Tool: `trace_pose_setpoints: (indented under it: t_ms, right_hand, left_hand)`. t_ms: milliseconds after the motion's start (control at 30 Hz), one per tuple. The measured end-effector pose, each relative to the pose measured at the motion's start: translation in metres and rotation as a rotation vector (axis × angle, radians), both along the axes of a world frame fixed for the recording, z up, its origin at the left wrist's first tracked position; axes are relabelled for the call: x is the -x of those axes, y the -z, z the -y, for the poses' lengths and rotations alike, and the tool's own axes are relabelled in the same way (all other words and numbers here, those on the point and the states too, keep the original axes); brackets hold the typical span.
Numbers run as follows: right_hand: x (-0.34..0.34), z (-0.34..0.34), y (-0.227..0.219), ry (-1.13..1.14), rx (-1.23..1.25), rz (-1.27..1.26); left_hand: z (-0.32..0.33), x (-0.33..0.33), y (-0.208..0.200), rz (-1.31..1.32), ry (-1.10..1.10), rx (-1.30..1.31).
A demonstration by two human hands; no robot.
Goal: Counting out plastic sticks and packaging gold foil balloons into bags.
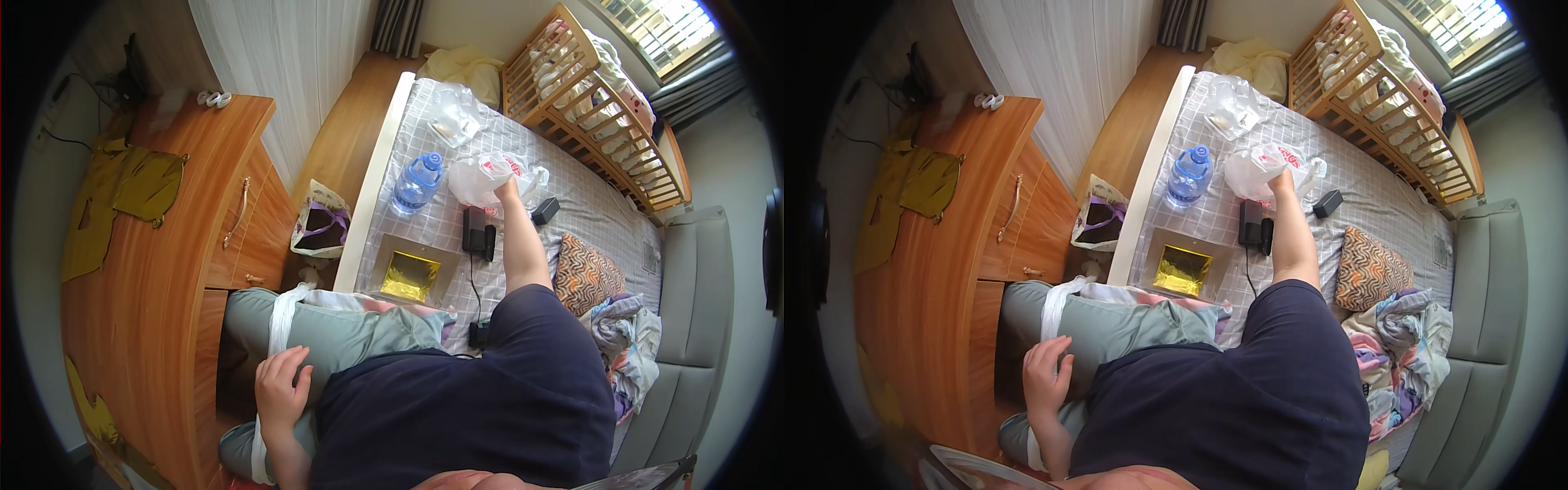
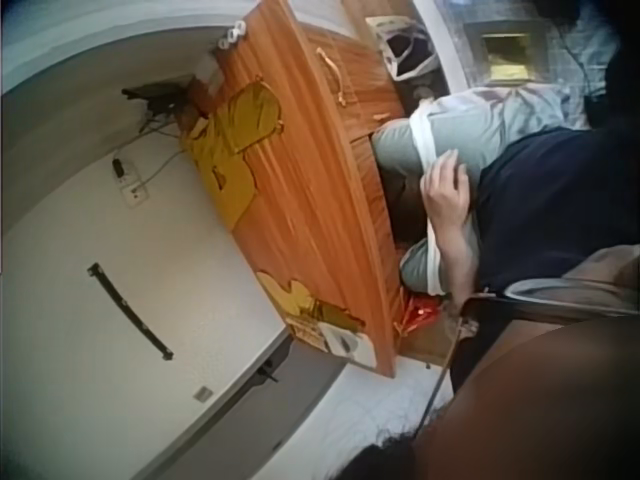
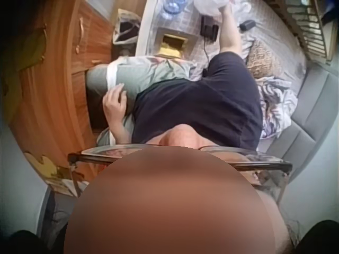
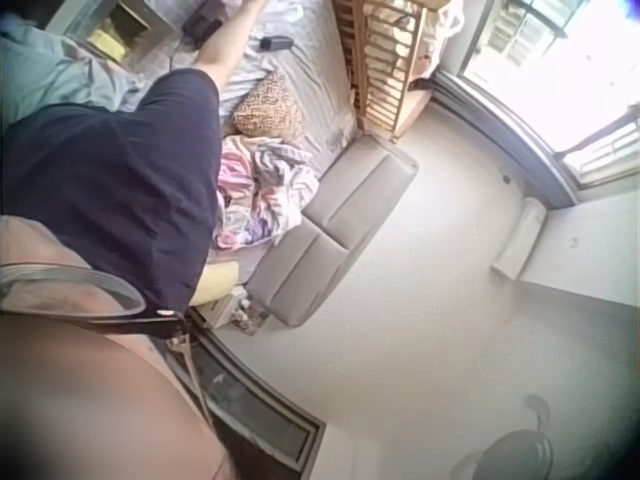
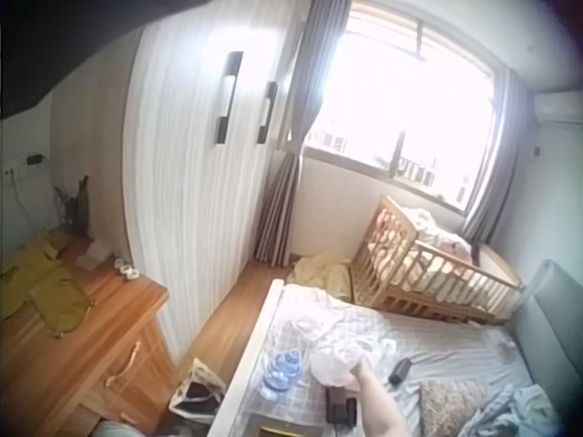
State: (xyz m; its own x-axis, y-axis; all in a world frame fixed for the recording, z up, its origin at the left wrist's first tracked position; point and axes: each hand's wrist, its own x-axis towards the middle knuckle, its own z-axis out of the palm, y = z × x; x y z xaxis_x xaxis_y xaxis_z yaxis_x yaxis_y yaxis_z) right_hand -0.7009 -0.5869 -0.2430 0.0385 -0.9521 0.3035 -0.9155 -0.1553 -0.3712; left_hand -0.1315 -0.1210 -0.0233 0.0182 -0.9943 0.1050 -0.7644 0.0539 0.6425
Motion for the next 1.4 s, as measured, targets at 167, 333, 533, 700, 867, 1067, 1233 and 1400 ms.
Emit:
trace_pose_setpoints:
  t_ms: [167,333,533,700,867,1067,1233,1400]
  right_hand:
    - [-0.027,-0.024,-0.036,0.657,-0.454,1.281]
    - [-0.087,-0.078,-0.113,0.512,0.213,1.856]
    - [-0.315,-0.139,-0.187,-0.125,-0.405,1.859]
    - [-0.43,-0.189,-0.23,-0.447,-0.6,1.972]
    - [-0.508,-0.294,-0.234,-1.024,-0.976,1.345]
    - [-0.609,-0.352,-0.26,-1.55,-0.763,1.289]
    - [-0.676,-0.367,-0.268,-1.619,-0.683,1.24]
    - [-0.704,-0.374,-0.252,-1.502,-0.56,1.037]
  left_hand:
    - [-0.007,-0.005,-0.005,0.023,-0.021,-0.032]
    - [-0.014,-0.02,-0.02,0.047,-0.036,0.091]
    - [0.013,-0.04,-0.057,0.078,-0.021,0.304]
    - [0.013,-0.049,-0.077,0.061,-0.065,0.384]
    - [0.011,-0.055,-0.084,-0.044,-0.302,0.588]
    - [0.015,-0.106,-0.1,-0.371,-0.187,0.674]
    - [-0.004,-0.166,-0.112,-0.127,-0.331,0.59]
    - [-0.016,-0.212,-0.084,-0.171,-0.395,0.498]
